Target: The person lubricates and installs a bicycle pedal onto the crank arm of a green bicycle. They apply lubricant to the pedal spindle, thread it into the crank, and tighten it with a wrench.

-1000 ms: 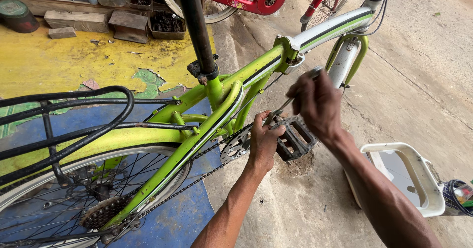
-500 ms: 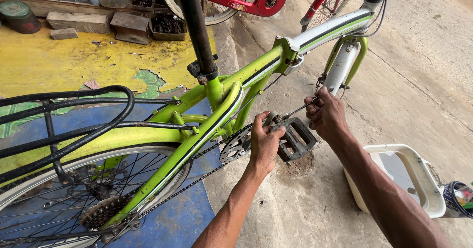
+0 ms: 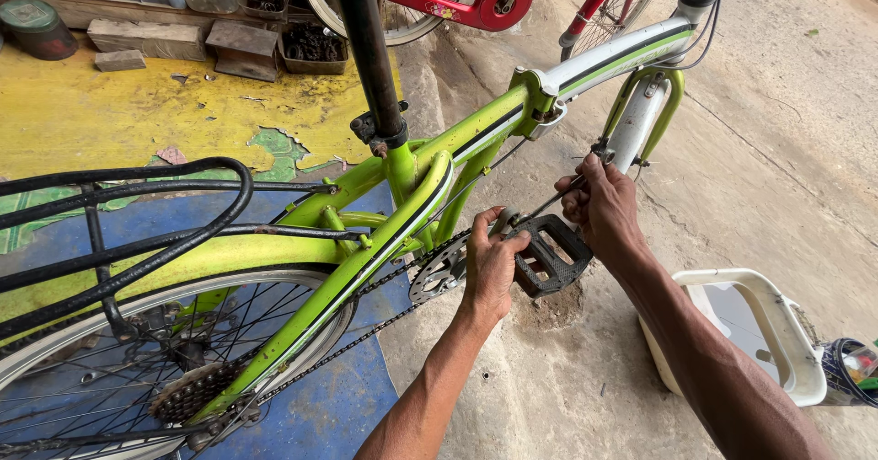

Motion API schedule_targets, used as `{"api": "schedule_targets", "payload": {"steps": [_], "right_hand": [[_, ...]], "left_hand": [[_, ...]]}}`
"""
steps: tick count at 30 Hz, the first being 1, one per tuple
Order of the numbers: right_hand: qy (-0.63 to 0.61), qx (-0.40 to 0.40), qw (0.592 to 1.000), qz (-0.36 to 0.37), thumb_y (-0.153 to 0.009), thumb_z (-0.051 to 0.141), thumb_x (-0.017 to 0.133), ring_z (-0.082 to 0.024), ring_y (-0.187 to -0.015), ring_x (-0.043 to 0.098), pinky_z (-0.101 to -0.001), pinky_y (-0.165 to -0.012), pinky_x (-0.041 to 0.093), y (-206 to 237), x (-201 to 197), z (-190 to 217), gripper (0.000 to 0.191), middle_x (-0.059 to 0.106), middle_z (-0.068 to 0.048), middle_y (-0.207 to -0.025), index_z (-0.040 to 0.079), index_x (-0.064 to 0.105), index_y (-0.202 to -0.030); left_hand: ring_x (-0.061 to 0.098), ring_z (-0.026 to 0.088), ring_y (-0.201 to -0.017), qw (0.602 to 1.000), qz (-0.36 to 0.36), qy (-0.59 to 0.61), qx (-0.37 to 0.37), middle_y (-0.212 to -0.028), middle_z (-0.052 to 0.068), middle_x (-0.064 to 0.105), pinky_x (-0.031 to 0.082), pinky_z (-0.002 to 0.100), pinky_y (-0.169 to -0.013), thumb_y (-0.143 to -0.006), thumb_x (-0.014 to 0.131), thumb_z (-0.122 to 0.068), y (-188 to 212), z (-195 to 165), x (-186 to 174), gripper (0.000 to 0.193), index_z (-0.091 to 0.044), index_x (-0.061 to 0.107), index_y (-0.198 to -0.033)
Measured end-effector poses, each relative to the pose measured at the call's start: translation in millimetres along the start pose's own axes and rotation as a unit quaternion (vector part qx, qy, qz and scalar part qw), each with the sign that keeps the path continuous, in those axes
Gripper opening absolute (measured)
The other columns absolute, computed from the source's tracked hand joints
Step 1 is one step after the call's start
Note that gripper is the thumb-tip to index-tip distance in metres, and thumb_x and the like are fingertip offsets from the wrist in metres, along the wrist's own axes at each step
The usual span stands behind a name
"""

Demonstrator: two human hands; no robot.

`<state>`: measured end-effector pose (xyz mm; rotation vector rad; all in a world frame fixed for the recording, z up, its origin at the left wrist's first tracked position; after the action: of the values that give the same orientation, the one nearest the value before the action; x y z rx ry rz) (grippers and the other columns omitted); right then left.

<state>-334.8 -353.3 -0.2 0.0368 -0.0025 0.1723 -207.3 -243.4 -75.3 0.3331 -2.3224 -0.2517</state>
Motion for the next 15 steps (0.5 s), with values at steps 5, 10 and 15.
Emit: {"api": "schedule_targets", "payload": {"steps": [5,10,15], "right_hand": [[0.209,-0.144,0.966,0.042,-0.11,0.027,0.045,-0.011,-0.048,0.054,-0.0273,-0.037,0.045,22.7,32.4,31.9,0.024,0.069,-0.01,-0.077,0.008,0.052,-0.095],[0.425,-0.309,0.837,0.155,-0.11,0.024,0.045,-0.012,-0.042,0.053,-0.0293,-0.038,0.045,50.1,71.1,37.8,0.026,0.069,-0.009,-0.068,0.007,0.054,-0.093],[0.317,-0.392,0.852,0.142,-0.114,0.025,0.04,-0.01,-0.048,0.058,-0.0261,-0.04,0.049,55.4,67.0,47.8,0.028,0.068,-0.009,-0.077,0.007,0.051,-0.097]], "left_hand": [[0.068,0.028,-0.104,0.999,0.016,0.016,0.026,-0.119,0.021,0.063,0.066,0.042,-0.076,-0.084,0.061,-0.004,-1.1,5.9,-1.1,0.057,-0.007,0.04,-0.138],[0.067,0.026,-0.11,0.999,0.027,0.024,0.034,-0.12,0.023,0.064,0.06,0.037,-0.089,-0.09,0.06,-0.005,-1.8,8.5,-3.0,0.058,-0.007,0.039,-0.143],[0.066,0.027,-0.104,1.0,0.005,-0.004,0.013,-0.114,0.021,0.062,0.062,0.041,-0.086,-0.084,0.059,0.002,1.7,3.4,-1.6,0.06,-0.005,0.042,-0.142]]}}
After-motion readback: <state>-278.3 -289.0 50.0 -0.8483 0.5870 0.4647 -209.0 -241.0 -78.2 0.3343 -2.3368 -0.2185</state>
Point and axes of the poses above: each hand's wrist, its own y-axis away from the middle knuckle, its own x-axis out of the palm, z = x × y, the point moved 2 cm from there along -y, towards the middle knuckle
